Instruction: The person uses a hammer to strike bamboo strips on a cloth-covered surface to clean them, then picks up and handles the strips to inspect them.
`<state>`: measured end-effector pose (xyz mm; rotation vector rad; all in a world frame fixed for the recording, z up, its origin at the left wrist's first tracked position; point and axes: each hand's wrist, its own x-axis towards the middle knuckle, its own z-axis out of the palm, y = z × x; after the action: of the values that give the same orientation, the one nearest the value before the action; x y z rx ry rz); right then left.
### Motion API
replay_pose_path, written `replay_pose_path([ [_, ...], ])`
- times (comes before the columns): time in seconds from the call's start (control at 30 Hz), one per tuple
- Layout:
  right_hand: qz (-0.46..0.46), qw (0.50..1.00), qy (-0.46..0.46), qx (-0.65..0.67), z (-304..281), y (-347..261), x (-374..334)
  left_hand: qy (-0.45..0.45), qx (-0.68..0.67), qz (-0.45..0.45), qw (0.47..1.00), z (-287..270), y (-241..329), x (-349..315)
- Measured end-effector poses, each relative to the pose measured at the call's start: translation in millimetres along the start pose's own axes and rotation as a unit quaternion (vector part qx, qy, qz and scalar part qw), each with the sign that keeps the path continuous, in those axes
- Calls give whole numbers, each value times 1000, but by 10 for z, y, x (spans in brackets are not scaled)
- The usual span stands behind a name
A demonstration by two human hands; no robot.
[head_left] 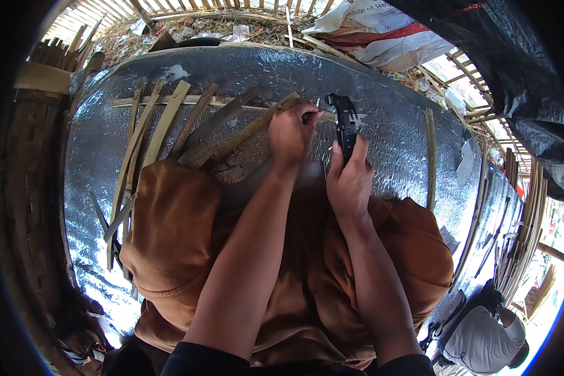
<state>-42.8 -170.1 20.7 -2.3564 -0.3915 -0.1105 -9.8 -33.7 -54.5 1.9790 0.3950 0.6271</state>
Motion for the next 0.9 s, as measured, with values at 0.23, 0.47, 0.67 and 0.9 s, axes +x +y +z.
replay_pose_path([
  [0.23, -19, 1000, -12, -13, 76, 58, 13, 1, 27, 1, 1000, 4, 6, 7],
  [0.47, -20, 998, -30, -52, 67, 23, 70, -8, 29, -11, 999, -1, -36, -9],
  [0.67, -21, 997, -40, -60, 56, 72, 38, -4, 13, -43, 999, 5, 46, 4],
  [0.9, 24, 996, -53, -71, -15, -15, 40, -11, 30, -44, 999, 11, 27, -4],
])
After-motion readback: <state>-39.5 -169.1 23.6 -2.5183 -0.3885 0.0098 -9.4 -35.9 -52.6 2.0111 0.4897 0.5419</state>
